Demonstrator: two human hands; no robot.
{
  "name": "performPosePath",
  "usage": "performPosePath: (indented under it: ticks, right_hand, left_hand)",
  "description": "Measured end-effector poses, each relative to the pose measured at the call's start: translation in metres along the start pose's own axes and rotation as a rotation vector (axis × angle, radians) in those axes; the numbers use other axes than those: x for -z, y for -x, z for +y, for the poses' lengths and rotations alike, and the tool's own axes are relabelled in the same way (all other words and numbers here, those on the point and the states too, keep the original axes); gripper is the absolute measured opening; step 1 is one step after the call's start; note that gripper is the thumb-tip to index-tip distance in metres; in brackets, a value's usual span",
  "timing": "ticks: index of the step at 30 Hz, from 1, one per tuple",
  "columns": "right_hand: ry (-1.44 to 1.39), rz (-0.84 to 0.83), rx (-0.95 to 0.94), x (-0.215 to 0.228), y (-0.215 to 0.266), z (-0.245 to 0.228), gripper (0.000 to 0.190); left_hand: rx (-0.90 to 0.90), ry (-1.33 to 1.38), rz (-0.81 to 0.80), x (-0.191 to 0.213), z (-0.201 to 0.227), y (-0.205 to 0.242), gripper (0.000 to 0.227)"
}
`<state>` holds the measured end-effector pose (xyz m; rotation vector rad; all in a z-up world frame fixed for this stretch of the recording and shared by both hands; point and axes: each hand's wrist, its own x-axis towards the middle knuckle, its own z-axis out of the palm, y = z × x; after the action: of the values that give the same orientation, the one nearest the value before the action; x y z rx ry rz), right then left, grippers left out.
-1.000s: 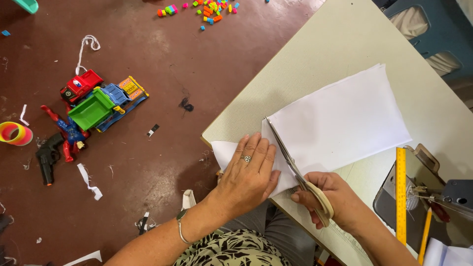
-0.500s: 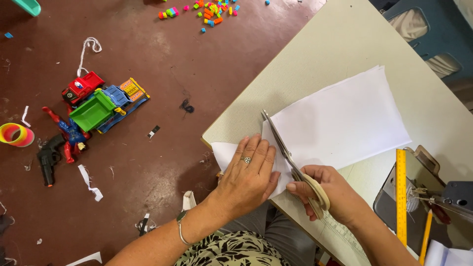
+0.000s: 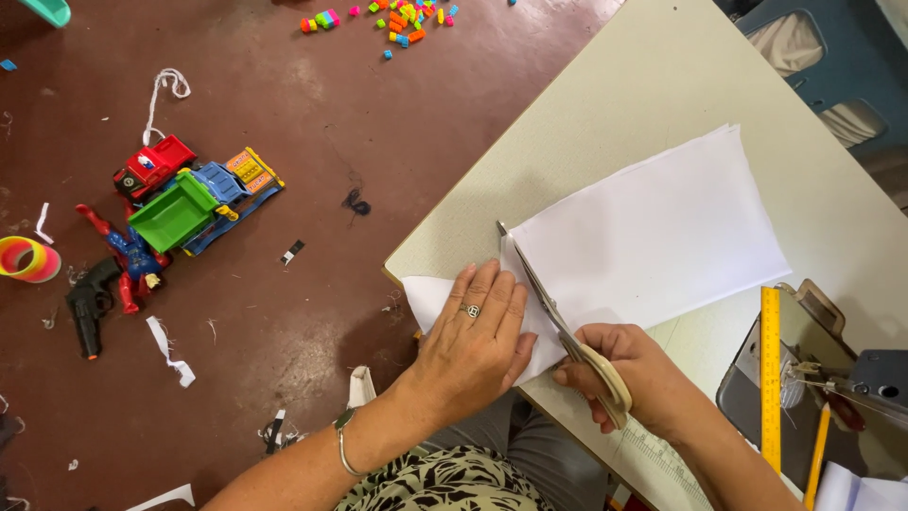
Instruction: The person cuts a large piece of white fabric using scissors on a table. They trim the edges and cut the fabric into smaller rectangular pieces, occasionally adjusting the fabric's position.
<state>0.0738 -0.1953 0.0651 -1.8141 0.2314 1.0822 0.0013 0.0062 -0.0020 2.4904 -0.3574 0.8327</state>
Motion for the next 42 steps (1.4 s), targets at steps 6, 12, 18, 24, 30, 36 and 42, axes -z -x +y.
performPosePath:
  ticks: [6, 12, 18, 24, 30, 36, 42]
  right_hand:
    - [0.018, 0.022, 0.038, 0.0, 0.02, 0.013, 0.021]
    - [-0.045, -0.047, -0.217, 0.042, 0.085, 0.042, 0.027]
    - [-0.124, 0.201, -0.096, 0.08, 0.153, 0.123, 0.021]
    - [-0.36, 0.38, -0.019, 0.085, 0.217, 0.239, 0.021]
    - [-0.517, 0.803, -0.204, 0.067, 0.278, 0.307, 0.024]
    - [-0.737, 0.791, 0.038, 0.07, 0.286, 0.319, 0.026]
    - [-0.736, 0.721, 0.126, 0.067, 0.301, 0.354, 0.026]
  left_hand:
    - [-0.137, 0.128, 0.082, 0.029, -0.002, -0.011, 0.011]
    - [-0.515, 0.445, -0.365, 0.021, -0.029, 0.063, 0.025]
    - [-0.427, -0.037, -0.877, -0.122, -0.137, 0.178, 0.017]
    - [-0.187, -0.284, -1.352, -0.187, -0.139, 0.216, 0.011]
    - [-0.217, -0.233, -1.677, -0.115, -0.011, 0.143, 0.053]
    - [-0.226, 0.327, -0.901, -0.014, 0.101, 0.027, 0.038]
    - [-0.39, 0.052, -0.369, -0.087, 0.13, -0.088, 0.05]
